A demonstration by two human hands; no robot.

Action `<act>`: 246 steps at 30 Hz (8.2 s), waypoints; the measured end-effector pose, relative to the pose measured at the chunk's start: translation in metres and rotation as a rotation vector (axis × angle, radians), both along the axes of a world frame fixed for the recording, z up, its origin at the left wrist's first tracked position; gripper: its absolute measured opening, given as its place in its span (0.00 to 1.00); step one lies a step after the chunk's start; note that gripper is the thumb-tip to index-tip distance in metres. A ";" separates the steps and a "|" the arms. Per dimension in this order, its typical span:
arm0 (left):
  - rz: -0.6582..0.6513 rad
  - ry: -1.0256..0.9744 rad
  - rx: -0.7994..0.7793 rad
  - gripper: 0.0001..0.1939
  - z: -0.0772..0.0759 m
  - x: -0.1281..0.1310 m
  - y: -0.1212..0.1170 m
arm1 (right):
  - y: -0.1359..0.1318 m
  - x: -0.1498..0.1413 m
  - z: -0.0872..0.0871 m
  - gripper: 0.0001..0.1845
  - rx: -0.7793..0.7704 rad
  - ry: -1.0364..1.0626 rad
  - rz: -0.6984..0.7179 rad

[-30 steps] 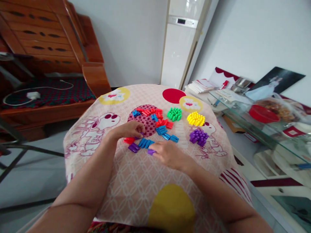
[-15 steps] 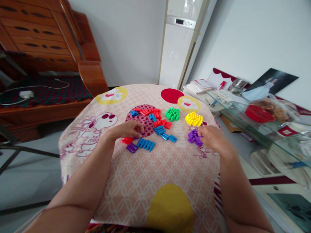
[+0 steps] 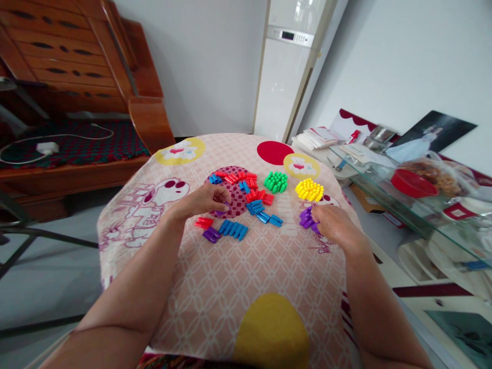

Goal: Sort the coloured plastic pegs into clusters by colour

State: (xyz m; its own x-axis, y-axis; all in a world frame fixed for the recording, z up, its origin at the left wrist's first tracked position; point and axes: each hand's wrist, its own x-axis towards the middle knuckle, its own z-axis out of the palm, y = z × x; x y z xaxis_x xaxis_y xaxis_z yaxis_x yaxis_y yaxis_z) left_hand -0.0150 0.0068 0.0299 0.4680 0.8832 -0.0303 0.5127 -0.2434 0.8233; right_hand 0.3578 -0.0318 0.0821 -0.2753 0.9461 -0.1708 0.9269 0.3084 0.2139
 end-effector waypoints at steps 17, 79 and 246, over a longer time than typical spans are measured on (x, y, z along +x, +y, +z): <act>-0.040 -0.424 -0.050 0.15 0.012 0.056 -0.020 | -0.018 -0.047 -0.002 0.09 0.085 0.697 0.190; -0.082 0.597 0.067 0.08 0.019 0.020 -0.031 | 0.002 -0.038 -0.022 0.18 0.164 0.442 0.120; 0.017 -0.323 0.195 0.07 -0.019 0.097 -0.040 | -0.005 -0.089 -0.078 0.23 -0.003 1.449 -0.025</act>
State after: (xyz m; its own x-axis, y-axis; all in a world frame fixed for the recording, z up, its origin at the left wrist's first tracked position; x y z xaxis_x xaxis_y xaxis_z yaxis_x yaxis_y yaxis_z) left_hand 0.0823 -0.0337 0.0113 0.4112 0.8655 0.2861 0.2398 -0.4055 0.8821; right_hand 0.2689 -0.0364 0.0038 -0.1880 0.9533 0.2364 0.3294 0.2880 -0.8992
